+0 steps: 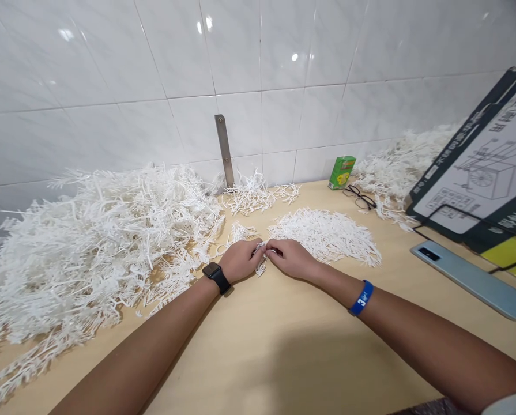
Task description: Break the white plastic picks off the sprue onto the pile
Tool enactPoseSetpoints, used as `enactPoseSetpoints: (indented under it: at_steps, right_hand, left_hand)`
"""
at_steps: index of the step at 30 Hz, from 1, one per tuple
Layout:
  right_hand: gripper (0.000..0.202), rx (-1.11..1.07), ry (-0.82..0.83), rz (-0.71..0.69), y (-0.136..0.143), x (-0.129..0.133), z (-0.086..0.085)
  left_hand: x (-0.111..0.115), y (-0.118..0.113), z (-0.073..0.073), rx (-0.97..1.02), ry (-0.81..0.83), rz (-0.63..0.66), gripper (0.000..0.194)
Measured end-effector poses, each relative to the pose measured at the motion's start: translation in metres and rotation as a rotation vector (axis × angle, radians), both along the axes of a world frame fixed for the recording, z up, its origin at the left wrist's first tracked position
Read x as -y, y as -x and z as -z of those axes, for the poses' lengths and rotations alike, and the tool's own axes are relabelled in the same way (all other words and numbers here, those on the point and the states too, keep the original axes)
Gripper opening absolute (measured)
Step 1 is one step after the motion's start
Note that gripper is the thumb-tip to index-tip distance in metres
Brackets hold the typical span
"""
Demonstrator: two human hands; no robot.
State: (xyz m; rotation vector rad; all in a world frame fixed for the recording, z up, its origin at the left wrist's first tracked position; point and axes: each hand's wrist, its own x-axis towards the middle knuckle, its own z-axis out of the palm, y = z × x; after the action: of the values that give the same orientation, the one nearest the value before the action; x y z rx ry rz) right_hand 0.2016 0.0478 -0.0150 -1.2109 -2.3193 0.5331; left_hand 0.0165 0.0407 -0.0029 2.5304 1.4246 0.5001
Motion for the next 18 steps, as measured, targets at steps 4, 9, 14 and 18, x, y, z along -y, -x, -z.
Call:
enactPoseSetpoints:
  at_steps: [4,9,14,18]
  right_hand:
    - [0.02,0.002,-0.006,-0.004,-0.0002,-0.0003,0.0004]
    - [0.02,0.002,-0.01,-0.003,0.0001,-0.0017,0.002]
    - [0.02,0.01,-0.005,-0.001,0.0004,-0.0013,0.002]
    - [0.02,0.006,-0.004,-0.001,0.0004,-0.0012,0.0019]
  left_hand:
    - [-0.0001,0.0,0.0001,-0.003,0.0,-0.002,0.035]
    - [-0.0005,-0.0001,0.0008,-0.014,0.002,-0.011,0.036]
    - [-0.0006,0.0002,0.0013,-0.004,0.004,-0.011,0.036]
    - [-0.0008,0.0005,0.0016,-0.004,0.003,-0.002,0.036]
